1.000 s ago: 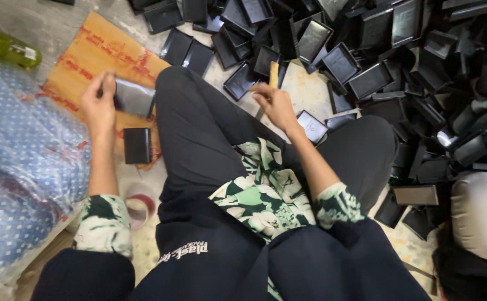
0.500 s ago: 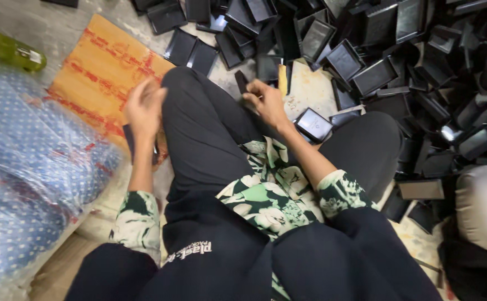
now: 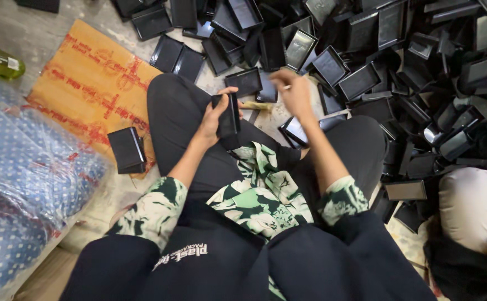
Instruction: The person sits on the floor and assembles small black boxes by inserting inner inserts into outer shells. The person repeatedly picks up components, aligns them, and snaps them together, then places the assembled units into a nearby cardboard box.
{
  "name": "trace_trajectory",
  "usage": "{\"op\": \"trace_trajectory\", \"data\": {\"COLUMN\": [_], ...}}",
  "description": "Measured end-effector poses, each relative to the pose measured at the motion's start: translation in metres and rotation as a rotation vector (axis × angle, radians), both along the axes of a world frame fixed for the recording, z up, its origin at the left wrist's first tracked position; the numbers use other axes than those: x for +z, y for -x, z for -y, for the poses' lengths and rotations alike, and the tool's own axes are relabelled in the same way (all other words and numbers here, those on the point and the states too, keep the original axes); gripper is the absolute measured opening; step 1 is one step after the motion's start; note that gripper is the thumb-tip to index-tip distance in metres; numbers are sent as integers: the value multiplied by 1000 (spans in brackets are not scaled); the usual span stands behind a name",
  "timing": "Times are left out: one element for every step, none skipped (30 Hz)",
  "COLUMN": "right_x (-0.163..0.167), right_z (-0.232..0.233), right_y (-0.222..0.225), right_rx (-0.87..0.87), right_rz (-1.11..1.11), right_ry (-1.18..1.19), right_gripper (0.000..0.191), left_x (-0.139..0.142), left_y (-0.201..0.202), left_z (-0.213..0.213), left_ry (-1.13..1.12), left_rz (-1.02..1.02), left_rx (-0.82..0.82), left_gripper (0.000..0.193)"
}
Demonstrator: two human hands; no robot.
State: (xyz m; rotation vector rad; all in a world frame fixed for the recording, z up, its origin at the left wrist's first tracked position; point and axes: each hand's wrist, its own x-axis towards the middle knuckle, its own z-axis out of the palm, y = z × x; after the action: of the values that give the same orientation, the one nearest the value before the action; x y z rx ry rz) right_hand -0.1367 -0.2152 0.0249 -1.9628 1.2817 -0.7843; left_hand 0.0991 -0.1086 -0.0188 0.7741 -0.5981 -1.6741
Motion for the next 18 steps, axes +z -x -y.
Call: {"op": "trace_trajectory", "data": {"right_x": [-8,-18,-31,-43,-52,-62,-71,-74,-74,-75,-75,-69,-62,-54,-45,-36,-29,-23], "right_z": [10,17,20,23,26,24,19,16,15,16,16,16,14,11,6,1,-6,-14], "right_y": [16,25,26,25,24,18,7,-3,-9,-16,-22,-27,-30,-32,-33,-35,-37,-40], "right_rx": [-136,-270,-263,-259,-255,-245,-237,-228,-257,-284,-308,-311,-312,-314,-271,-231,-189,-132], "right_rz": [-68,-135,-216,-294,-371,-337,-303,-270,-244,-218,-188,-116,-47,18,104,188,270,300], "right_ry": [-64,-128,-137,-141,-142,-65,12,89,75,62,50,-22,-95,-169,-234,-296,-357,-362], "right_gripper": [15,15,17,22,28,27,27,28,23,19,15,15,16,17,23,29,36,33], "left_x": [-2,-3,-2,-1,1,3,6,9,12,14,15,16,16,16,14,12,10,8], "left_y": [-1,-2,-2,-1,1,2,3,4,4,4,3,3,2,2,2,3,4,5], "left_z": [0,1,2,4,6,7,9,10,10,10,10,9,9,9,9,9,10,10], "left_ry": [-10,-19,-26,-20,-11,-5,-17,-29,-43,-49,-55,-63,-62,-61,-59,-45,-32,-20], "left_rz": [-16,-28,-38,-13,11,34,38,42,45,65,89,111,114,114,107,103,97,90], "left_rx": [-18,-34,-51,-55,-60,-66,-74,-81,-85,-88,-89,-88,-89,-92,-96,-88,-80,-68], "left_gripper": [52,52,52,53,53,53,53,54,54,53,53,52,52,52,52,53,55,57]}}
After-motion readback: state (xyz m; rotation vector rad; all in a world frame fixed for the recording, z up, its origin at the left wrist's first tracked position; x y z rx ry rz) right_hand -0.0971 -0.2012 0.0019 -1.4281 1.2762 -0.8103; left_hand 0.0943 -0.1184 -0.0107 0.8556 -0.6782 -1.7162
